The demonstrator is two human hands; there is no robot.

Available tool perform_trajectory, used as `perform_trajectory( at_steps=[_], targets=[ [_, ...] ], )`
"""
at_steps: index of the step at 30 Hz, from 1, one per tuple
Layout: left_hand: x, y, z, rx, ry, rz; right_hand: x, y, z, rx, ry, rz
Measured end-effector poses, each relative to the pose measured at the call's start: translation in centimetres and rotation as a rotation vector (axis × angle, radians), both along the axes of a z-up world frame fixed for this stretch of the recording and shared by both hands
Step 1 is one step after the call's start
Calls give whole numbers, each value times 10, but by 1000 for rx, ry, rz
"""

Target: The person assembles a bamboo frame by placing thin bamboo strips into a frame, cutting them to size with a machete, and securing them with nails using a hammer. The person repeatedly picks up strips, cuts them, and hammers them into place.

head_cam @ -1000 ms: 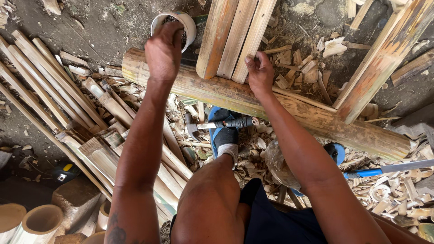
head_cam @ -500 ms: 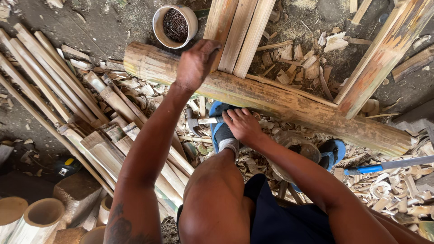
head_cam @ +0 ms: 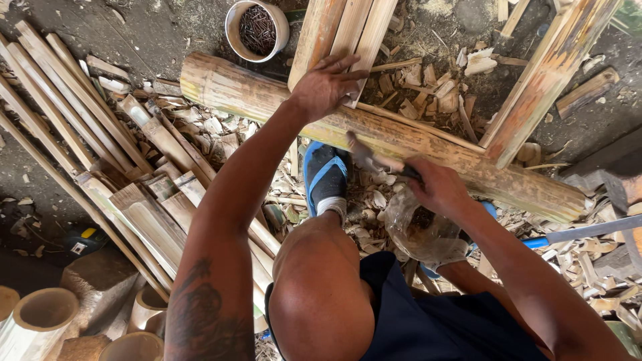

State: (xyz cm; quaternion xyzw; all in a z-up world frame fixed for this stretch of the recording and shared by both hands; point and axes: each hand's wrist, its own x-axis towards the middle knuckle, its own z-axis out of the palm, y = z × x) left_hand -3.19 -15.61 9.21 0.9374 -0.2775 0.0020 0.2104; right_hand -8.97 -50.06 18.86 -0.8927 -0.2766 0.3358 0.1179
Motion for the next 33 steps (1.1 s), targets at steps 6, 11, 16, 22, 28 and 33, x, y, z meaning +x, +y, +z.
perform_trajectory(
  at_steps=[6, 11, 16, 22, 28, 33],
  targets=[
    [4, 0, -13, 129, 142, -30, -4, 5, -4, 131, -37, -265],
    [3, -3, -23, 62, 56, 5, -10, 23, -23, 272, -113, -301],
    [-1, -3, -30, 65, 33, 17, -13, 33, -38, 175, -73, -227],
    [0, 0, -27, 27, 6, 12, -18, 30, -35, 453, -248, -227],
    [4, 2, -12, 152, 123, -9, -8, 35, -29, 43, 91, -381],
    [4, 1, -16, 238, 148, 8, -19, 11, -14, 382, -171, -298]
  ],
)
